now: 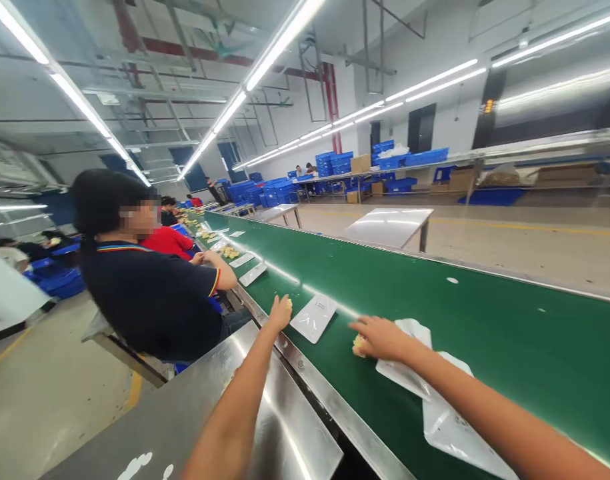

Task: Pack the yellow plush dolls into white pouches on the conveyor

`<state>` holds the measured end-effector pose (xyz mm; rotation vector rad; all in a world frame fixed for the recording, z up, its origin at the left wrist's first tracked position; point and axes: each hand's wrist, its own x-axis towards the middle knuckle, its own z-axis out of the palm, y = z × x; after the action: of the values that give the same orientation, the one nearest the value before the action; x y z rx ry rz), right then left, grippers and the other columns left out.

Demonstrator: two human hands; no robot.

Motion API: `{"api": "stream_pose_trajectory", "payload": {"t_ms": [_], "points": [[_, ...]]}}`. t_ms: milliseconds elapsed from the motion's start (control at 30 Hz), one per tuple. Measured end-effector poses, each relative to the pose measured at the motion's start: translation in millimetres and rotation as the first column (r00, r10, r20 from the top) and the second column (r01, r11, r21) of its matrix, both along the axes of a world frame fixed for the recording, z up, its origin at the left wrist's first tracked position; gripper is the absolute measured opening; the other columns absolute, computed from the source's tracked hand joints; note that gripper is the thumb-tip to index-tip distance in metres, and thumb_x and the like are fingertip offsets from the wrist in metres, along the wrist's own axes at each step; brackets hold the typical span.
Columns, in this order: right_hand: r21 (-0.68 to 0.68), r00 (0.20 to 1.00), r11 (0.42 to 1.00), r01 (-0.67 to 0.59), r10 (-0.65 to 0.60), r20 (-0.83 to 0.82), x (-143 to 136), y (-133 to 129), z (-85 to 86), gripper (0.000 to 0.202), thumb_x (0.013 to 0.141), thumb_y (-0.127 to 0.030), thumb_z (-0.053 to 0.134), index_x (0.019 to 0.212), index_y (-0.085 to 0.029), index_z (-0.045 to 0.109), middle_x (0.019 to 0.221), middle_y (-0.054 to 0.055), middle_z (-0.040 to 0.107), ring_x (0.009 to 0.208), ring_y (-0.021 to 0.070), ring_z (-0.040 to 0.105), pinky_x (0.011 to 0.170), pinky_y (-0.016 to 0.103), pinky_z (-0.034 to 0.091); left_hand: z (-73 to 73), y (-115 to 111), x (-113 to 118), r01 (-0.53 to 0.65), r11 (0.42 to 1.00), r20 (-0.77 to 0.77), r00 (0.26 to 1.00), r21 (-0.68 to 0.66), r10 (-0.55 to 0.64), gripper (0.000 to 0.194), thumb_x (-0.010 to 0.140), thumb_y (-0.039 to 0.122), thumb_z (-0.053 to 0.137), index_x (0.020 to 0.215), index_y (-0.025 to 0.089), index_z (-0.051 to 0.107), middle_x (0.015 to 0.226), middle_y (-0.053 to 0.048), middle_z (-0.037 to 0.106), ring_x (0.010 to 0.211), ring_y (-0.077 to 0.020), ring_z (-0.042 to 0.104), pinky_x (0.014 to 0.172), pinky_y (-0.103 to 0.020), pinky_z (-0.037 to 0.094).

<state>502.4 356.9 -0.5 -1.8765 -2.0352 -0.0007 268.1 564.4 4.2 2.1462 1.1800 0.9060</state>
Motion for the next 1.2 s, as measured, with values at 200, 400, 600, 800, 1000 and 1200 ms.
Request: {"api": "stream_pose_trajectory", "payload": {"t_ms": [200,400,600,800,1000,1200], "points": [[-0.074,0.974,0.993,-0.091,0.104,0.201,-20.6,14.4,-20.2,0.025,0.084,-0.039,0.052,0.087,-0.020,0.067,0.089,0.009,0.061,0.081,0.0244,0.059,0.070,0.036,0.046,-10.6,0.8,13.8,-0.061,0.996,-0.204,0.976,0.060,0.072,0.029,0.087,0.030,0.056,0.114,0.018,0.057,0.124,-0.009,0.054,0.108,-0.0232,0.055,0.091,-0.046,0.046],[-0.014,0.903,0.905,-0.426,0.426,0.048,-98.8,32.2,-12.7,0.028,0.087,-0.042,0.050,0.100,-0.021,0.064,0.099,0.006,0.062,0.088,0.0203,0.059,0.077,0.032,0.047,-22.8,-76.0,-43.6,-0.186,0.964,-0.155,0.964,0.188,0.217,0.035,0.088,0.012,0.045,0.122,0.015,0.053,0.129,-0.014,0.050,0.119,-0.0261,0.047,0.101,-0.046,0.038],[0.079,0.833,0.834,-0.546,0.531,0.153,-152.4,60.5,-35.4,0.032,0.085,-0.037,0.053,0.110,-0.018,0.062,0.119,0.010,0.059,0.104,0.0260,0.057,0.090,0.041,0.045,-35.2,-153.7,-89.5,-0.147,0.956,-0.184,0.963,0.253,0.197,0.043,0.083,0.009,0.046,0.122,0.022,0.058,0.141,-0.010,0.044,0.131,-0.0264,0.038,0.111,-0.041,0.028],[0.307,0.886,0.831,-0.464,0.443,0.141,-173.9,50.7,-29.7,0.028,0.088,-0.033,0.046,0.102,-0.020,0.067,0.114,0.014,0.062,0.101,0.0306,0.059,0.086,0.050,0.046,-31.3,-183.6,-140.3,-0.188,0.939,-0.174,0.954,0.287,0.245,0.047,0.088,0.023,0.047,0.134,0.024,0.046,0.150,-0.007,0.032,0.139,-0.0260,0.025,0.113,-0.042,0.024],[0.328,0.779,0.715,-0.617,0.615,0.123,-263.8,14.2,-31.4,0.032,0.094,-0.027,0.040,0.118,-0.020,0.059,0.122,0.007,0.059,0.114,0.0219,0.052,0.100,0.040,0.042,-74.5,-246.9,-240.3,-0.495,0.854,-0.233,0.822,0.161,0.520,0.057,0.089,0.028,0.041,0.143,0.014,0.030,0.152,-0.014,0.025,0.141,-0.0303,0.016,0.112,-0.054,0.015],[0.219,0.721,0.687,-0.692,0.667,0.187,-353.4,25.0,-53.2,0.037,0.093,-0.024,0.044,0.129,-0.019,0.051,0.138,0.007,0.046,0.128,0.0272,0.036,0.104,0.046,0.033,-103.7,-284.6,-271.3,-0.531,0.831,-0.402,0.734,0.164,0.548,0.051,0.094,0.031,0.030,0.143,0.016,0.031,0.151,-0.008,0.030,0.140,-0.0260,0.021,0.113,-0.051,0.015]]}}
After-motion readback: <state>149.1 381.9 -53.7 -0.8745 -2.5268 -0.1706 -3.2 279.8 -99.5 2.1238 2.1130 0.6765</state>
